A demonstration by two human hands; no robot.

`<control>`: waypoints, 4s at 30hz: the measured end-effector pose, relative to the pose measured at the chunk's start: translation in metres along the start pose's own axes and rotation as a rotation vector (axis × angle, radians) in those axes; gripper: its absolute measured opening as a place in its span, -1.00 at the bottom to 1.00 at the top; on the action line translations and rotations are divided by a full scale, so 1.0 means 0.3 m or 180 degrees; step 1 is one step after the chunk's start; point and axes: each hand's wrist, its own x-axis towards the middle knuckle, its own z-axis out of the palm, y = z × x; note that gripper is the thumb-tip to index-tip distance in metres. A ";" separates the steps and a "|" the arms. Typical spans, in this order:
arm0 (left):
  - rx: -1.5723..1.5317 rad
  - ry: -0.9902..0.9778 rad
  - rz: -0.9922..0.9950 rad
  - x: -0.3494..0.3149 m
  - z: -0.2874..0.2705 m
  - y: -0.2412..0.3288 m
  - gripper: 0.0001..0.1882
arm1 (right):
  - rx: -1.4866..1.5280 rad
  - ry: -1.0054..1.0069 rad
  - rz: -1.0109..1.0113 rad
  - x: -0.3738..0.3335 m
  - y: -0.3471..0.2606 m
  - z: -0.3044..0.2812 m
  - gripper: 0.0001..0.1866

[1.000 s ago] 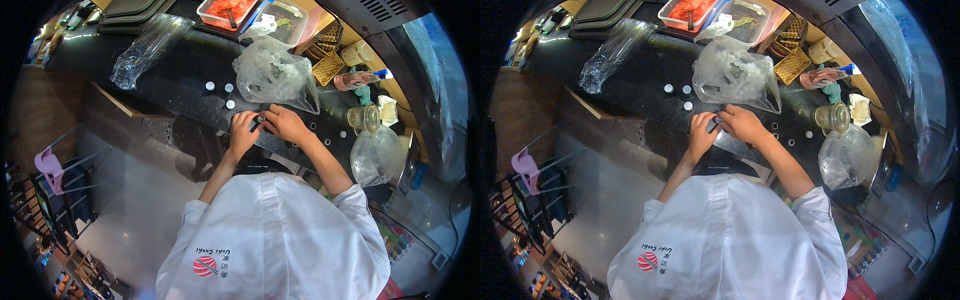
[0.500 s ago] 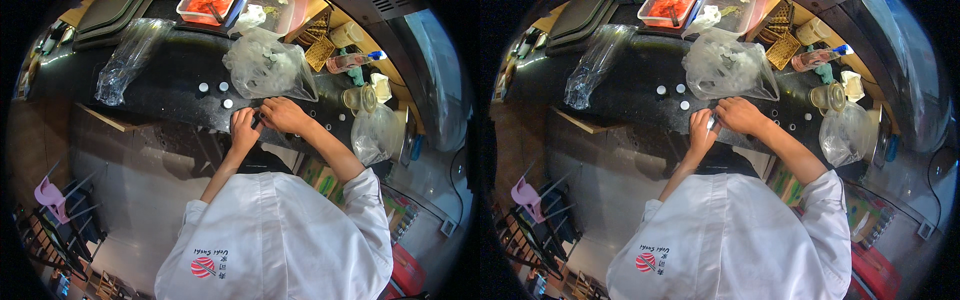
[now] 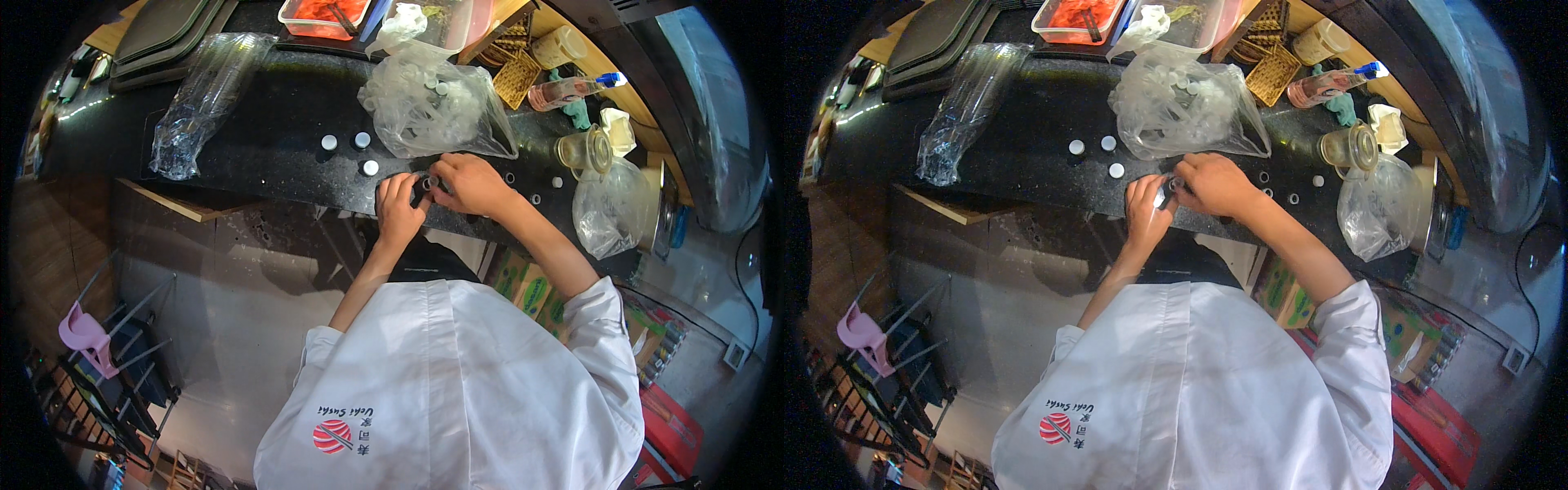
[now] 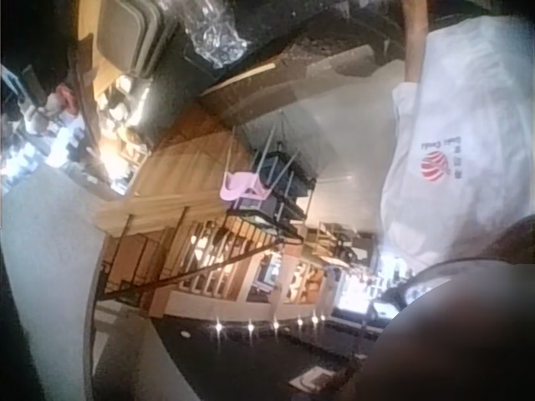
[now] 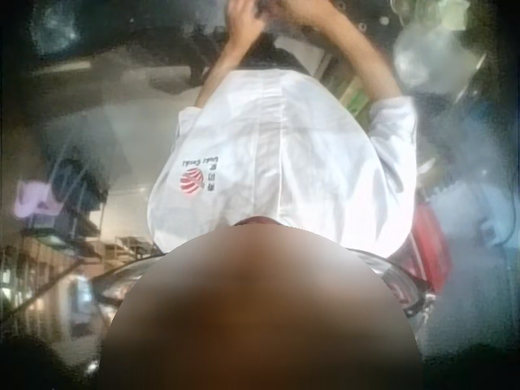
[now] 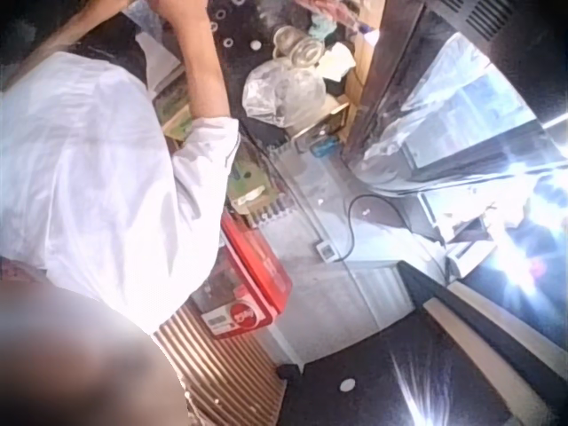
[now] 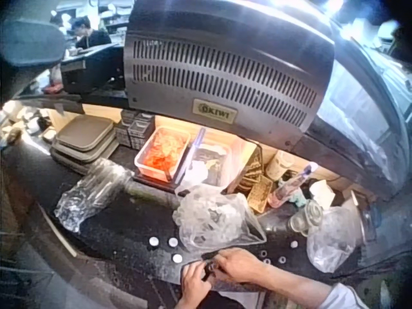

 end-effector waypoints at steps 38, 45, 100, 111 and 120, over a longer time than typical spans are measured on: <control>-0.0083 -0.1324 0.0889 0.437 0.762 0.916 -0.61 | 0.3859 0.3398 0.2454 -1.252 0.474 -0.044 -0.84; 0.0053 -0.1229 0.0652 0.397 0.799 0.936 -0.61 | 0.6515 0.3003 0.1126 -1.152 0.696 -0.082 -0.72; 0.1593 -0.1722 0.2362 0.653 0.882 0.933 -0.58 | 0.1683 0.2113 0.3197 -1.192 0.851 -0.420 -0.67; 0.0630 -0.1755 0.1323 0.651 0.869 0.921 -0.55 | 0.1838 0.2236 0.2966 -1.111 0.887 -0.395 -0.63; -0.0268 -0.1270 0.0644 0.582 0.787 0.913 -0.59 | 0.1135 0.1417 0.2440 -0.917 0.940 -0.451 -0.57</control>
